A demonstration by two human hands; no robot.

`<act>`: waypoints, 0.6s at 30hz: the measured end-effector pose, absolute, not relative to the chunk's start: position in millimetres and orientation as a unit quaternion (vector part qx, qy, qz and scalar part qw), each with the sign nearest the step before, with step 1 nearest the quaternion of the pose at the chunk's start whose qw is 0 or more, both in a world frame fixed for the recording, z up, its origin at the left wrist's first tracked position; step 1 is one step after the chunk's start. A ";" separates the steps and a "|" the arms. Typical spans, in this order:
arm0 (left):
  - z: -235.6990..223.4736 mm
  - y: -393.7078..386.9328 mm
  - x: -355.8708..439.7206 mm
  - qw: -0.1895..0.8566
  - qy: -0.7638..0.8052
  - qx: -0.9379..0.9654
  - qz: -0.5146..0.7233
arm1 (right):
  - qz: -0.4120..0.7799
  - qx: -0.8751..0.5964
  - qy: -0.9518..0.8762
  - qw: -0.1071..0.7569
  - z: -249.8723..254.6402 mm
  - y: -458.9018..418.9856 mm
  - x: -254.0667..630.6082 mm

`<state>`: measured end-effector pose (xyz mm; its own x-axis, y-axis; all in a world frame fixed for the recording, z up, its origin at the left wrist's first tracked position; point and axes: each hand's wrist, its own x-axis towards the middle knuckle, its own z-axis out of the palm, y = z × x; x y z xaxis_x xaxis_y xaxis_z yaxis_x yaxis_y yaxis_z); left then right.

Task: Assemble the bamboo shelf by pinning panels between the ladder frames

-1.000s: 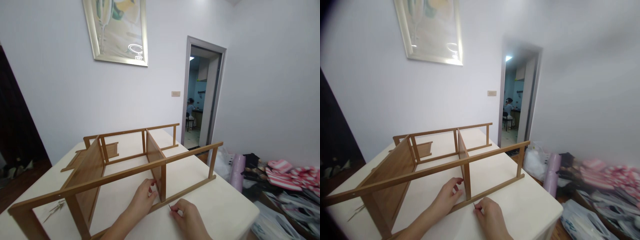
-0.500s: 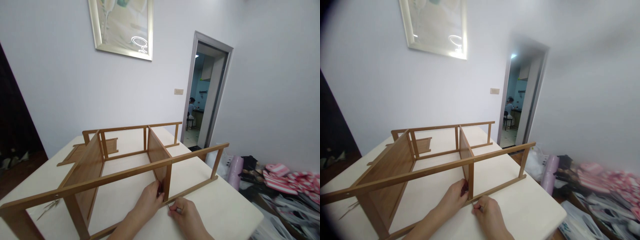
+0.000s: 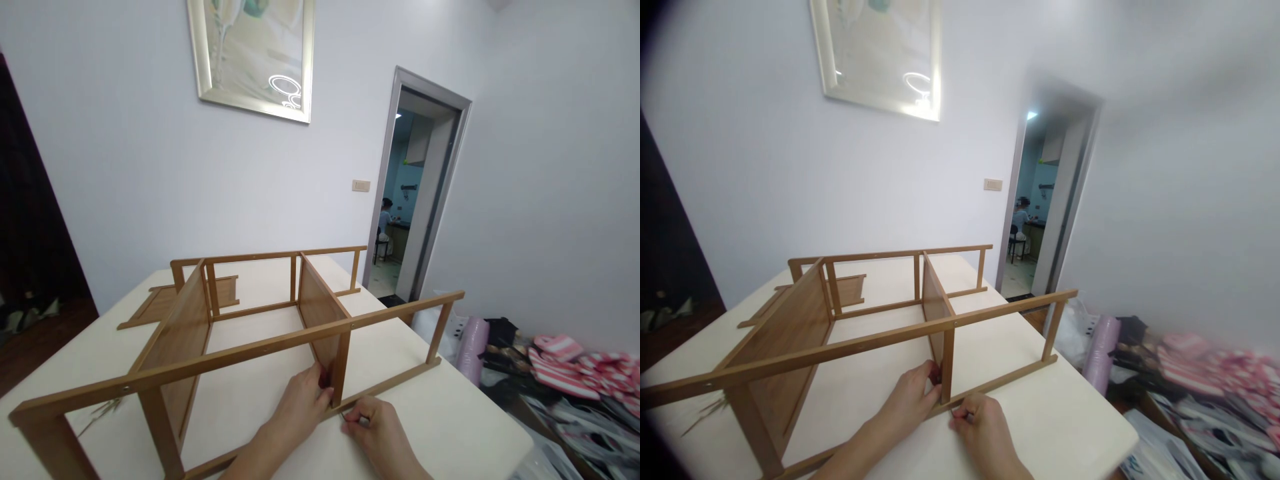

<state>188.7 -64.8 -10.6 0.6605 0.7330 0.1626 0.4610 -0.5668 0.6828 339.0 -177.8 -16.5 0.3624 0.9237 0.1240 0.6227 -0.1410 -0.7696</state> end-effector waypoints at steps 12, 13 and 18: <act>-7.1 -66.5 187.2 0.333 0.345 0.848 0.229 | 0.160 -0.734 -0.574 0.326 -10.4 -173.9 332.2; -7.4 -66.4 187.4 0.335 0.345 0.846 0.230 | 0.140 -0.726 -0.595 0.315 -12.4 -175.1 331.7; -7.8 -66.3 187.3 0.344 0.351 0.840 0.228 | 0.056 -0.707 -0.639 0.298 -30.9 -179.3 337.9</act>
<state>187.3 -66.3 -7.8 0.6488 0.7477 0.1414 0.4331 -0.5157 0.7392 337.9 -179.3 -30.9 0.1781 0.9370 0.3004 0.8701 -0.0074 -0.4928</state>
